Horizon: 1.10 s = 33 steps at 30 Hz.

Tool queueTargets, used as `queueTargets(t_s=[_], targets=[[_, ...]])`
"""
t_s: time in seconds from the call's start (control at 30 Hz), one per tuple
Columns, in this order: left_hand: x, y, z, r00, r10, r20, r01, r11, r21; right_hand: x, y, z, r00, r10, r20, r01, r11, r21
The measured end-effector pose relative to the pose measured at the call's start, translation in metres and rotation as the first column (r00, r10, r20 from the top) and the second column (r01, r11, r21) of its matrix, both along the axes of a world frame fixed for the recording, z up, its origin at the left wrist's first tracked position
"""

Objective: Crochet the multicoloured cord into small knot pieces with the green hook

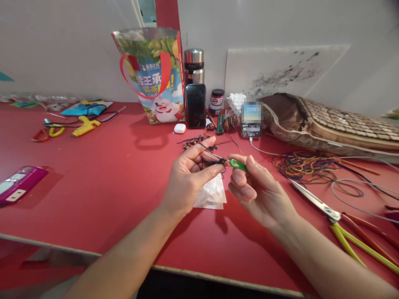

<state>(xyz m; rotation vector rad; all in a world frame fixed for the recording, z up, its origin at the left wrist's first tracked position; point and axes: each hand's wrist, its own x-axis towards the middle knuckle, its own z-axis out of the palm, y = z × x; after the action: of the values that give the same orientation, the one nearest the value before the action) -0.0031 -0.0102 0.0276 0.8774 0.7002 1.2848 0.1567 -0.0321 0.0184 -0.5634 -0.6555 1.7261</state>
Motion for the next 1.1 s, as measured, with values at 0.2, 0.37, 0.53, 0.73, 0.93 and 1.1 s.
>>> queueTargets(t_s=[0.2, 0.37, 0.53, 0.73, 0.93, 1.1], targets=[[0.002, 0.001, -0.001, 1.000, 0.008, -0.024, -0.009, 1.000, -0.030, 0.002, 0.002, -0.003, 0.996, 0.040, -0.080, -0.046, 0.996, -0.074], [0.003, -0.001, 0.002, 0.999, 0.019, -0.029, -0.021, 0.997, -0.071, 0.002, 0.004, -0.006, 0.994, 0.027, -0.105, -0.036, 0.995, -0.093], [0.003, 0.000, 0.002, 0.999, 0.030, -0.024, -0.032, 0.994, -0.103, 0.000, 0.005, -0.009, 0.994, 0.014, -0.110, -0.026, 0.994, -0.102], [0.002, 0.002, 0.000, 0.998, 0.012, -0.061, -0.017, 0.996, -0.090, 0.001, 0.007, -0.008, 0.999, -0.022, -0.027, 0.020, 0.998, -0.057], [0.004, -0.001, 0.000, 0.982, 0.051, -0.184, -0.063, 0.996, -0.061, 0.004, 0.002, -0.013, 0.891, -0.277, 0.360, 0.181, 0.944, 0.276], [0.008, -0.003, -0.004, 0.993, 0.031, -0.118, -0.045, 0.992, -0.115, -0.004, -0.005, -0.026, 0.637, -0.538, 0.552, 0.224, 0.814, 0.536]])
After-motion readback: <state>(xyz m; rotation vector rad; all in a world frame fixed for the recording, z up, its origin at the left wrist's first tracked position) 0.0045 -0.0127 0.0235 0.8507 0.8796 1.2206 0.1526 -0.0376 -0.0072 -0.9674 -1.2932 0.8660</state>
